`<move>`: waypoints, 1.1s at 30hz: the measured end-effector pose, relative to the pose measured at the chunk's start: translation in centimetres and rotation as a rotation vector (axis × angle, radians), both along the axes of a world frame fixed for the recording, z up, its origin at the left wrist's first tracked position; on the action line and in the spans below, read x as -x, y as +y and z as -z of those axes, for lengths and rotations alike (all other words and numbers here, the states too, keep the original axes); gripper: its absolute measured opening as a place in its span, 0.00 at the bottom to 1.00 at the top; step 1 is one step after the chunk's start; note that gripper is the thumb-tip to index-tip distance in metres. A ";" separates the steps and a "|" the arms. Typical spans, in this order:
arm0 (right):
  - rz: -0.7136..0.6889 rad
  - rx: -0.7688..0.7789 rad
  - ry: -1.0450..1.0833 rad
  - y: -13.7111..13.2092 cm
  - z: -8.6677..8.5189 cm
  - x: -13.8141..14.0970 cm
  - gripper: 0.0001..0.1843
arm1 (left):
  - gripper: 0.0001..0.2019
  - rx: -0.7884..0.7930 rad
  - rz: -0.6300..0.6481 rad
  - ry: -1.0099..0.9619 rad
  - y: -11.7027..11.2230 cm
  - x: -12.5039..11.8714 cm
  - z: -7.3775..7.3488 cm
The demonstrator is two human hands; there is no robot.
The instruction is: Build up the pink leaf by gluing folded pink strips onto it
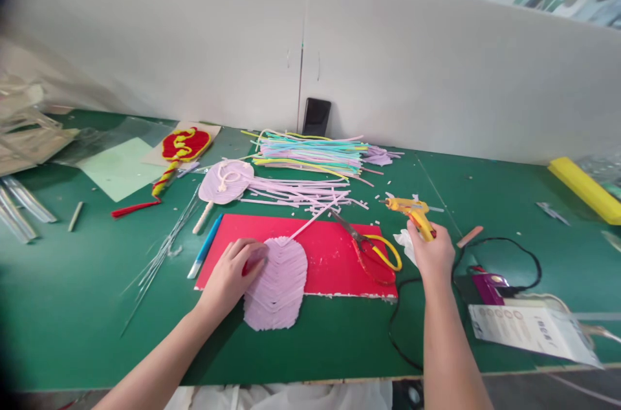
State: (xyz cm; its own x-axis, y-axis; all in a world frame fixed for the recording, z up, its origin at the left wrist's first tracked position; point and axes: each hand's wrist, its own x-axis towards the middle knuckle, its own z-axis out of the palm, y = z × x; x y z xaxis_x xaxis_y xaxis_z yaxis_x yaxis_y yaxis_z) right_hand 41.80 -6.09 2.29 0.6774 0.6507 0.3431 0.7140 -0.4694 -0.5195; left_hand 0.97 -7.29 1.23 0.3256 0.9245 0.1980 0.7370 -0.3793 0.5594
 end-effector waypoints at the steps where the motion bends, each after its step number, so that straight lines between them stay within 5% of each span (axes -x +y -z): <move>1: 0.043 0.017 0.046 -0.2 -0.6 0.4 0.26 | 0.09 0.003 -0.004 -0.005 0.0 0.0 0.0; 5: 0.071 0.072 0.087 -1.2 -2.8 2.9 0.30 | 0.08 0.016 -0.015 -0.024 -0.1 0.0 -0.1; 9: -0.065 -0.022 -0.025 -2.6 -3.7 6.2 0.30 | 0.09 0.043 -0.053 -0.056 -0.2 -0.1 -0.7; 14: -0.271 -0.210 -0.155 -4.1 -2.7 10.9 0.28 | 0.10 0.020 -0.065 0.013 0.5 -0.6 -1.9; 19: -0.358 -0.198 -0.137 -4.8 -0.6 14.5 0.26 | 0.08 0.003 -0.023 0.114 2.4 -2.1 -2.5; 33: -0.334 -0.184 -0.114 -5.4 0.4 14.3 0.27 | 0.05 -0.039 -0.044 0.080 2.8 -2.3 -1.8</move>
